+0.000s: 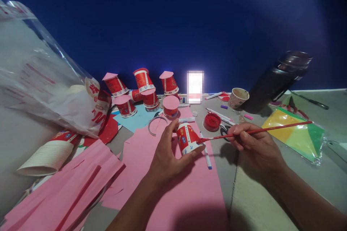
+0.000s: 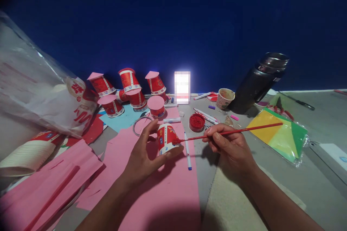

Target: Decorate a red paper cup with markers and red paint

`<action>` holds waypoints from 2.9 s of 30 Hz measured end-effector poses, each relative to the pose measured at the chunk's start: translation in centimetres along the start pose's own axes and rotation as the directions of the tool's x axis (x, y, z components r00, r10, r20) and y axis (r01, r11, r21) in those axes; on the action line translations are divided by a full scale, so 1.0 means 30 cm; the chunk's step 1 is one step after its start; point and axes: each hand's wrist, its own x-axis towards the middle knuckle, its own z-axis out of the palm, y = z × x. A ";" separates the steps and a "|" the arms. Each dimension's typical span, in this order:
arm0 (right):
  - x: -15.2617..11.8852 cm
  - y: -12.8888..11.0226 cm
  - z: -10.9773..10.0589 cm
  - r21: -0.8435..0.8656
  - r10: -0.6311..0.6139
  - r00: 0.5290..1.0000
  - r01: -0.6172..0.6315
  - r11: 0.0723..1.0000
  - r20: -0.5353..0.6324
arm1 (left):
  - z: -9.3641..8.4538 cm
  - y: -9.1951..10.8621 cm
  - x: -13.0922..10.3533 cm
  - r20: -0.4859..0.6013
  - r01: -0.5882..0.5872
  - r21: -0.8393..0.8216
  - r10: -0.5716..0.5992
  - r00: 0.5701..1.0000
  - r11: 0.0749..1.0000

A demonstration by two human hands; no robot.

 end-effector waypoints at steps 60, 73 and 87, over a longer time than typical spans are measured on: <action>0.005 -0.015 -0.015 0.078 -0.054 0.996 0.049 0.996 0.071 | -0.011 0.045 0.010 0.113 0.091 -0.209 -0.069 0.991 0.974; -0.001 -0.019 -0.003 0.065 -0.055 0.997 0.052 0.996 0.045 | -0.012 0.042 0.006 0.095 0.064 -0.194 -0.047 0.994 0.979; 0.003 -0.029 -0.002 0.046 -0.080 0.995 0.078 0.996 0.053 | -0.010 0.036 0.005 0.100 0.068 -0.187 -0.050 0.994 0.980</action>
